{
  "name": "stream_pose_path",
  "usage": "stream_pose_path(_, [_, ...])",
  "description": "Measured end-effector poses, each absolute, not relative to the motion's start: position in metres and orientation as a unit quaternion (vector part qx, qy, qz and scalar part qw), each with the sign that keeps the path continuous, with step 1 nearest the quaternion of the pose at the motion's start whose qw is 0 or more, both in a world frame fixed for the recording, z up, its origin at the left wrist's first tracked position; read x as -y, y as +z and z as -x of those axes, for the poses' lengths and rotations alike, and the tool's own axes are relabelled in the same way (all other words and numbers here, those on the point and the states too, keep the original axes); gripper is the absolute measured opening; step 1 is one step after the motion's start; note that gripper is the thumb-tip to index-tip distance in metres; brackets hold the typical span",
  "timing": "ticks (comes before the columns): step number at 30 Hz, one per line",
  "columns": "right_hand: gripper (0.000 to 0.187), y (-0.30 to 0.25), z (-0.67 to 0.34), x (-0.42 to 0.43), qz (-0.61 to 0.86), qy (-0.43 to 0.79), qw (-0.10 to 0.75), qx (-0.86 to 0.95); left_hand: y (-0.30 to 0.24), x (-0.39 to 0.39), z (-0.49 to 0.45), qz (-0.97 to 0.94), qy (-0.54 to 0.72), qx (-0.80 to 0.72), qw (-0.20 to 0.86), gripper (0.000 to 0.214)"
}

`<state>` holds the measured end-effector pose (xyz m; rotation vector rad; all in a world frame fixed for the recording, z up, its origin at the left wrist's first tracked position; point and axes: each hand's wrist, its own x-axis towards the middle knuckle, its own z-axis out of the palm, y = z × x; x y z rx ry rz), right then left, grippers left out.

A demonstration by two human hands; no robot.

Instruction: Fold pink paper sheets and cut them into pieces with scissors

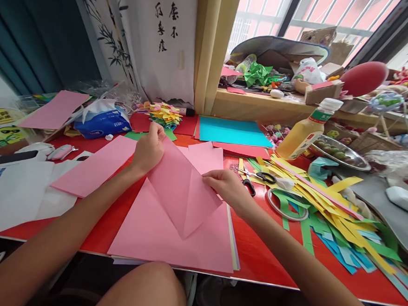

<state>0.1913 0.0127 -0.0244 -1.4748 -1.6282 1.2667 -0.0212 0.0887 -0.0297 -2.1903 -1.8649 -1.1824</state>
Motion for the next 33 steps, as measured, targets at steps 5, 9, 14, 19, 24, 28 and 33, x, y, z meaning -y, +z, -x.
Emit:
stream_pose_path(5, [0.022, -0.029, -0.195, 0.001, 0.571, 0.477, 0.311, 0.591, -0.023, -0.087, 0.024, 0.699, -0.366, 0.613, 0.044, 0.018])
stream_pose_path(9, [0.018, -0.032, -0.195, 0.014, 0.567, 0.519, 0.313, 0.558, -0.022, -0.087, 0.027, 0.704, -0.341, 0.619, 0.07, 0.022])
stream_pose_path(14, [0.017, -0.037, -0.198, 0.024, 0.561, 0.566, 0.304, 0.522, -0.023, -0.088, 0.028, 0.709, -0.333, 0.617, 0.074, 0.026])
stream_pose_path(19, [0.018, -0.039, -0.21, 0.035, 0.572, 0.543, 0.265, 0.554, -0.022, -0.094, 0.039, 0.694, -0.332, 0.633, 0.084, 0.027])
stream_pose_path(24, [0.028, -0.034, -0.239, 0.028, 0.602, 0.474, 0.223, 0.604, -0.017, -0.103, 0.054, 0.642, -0.374, 0.664, 0.082, 0.027])
stream_pose_path(28, [0.036, -0.035, -0.25, -0.001, 0.657, 0.265, 0.184, 0.681, -0.019, -0.106, 0.053, 0.698, -0.323, 0.637, 0.045, 0.028])
stream_pose_path(33, [0.039, -0.05, -0.244, -0.031, 0.662, 0.188, 0.11, 0.717, -0.024, -0.108, 0.054, 0.796, -0.2, 0.568, -0.067, 0.016])
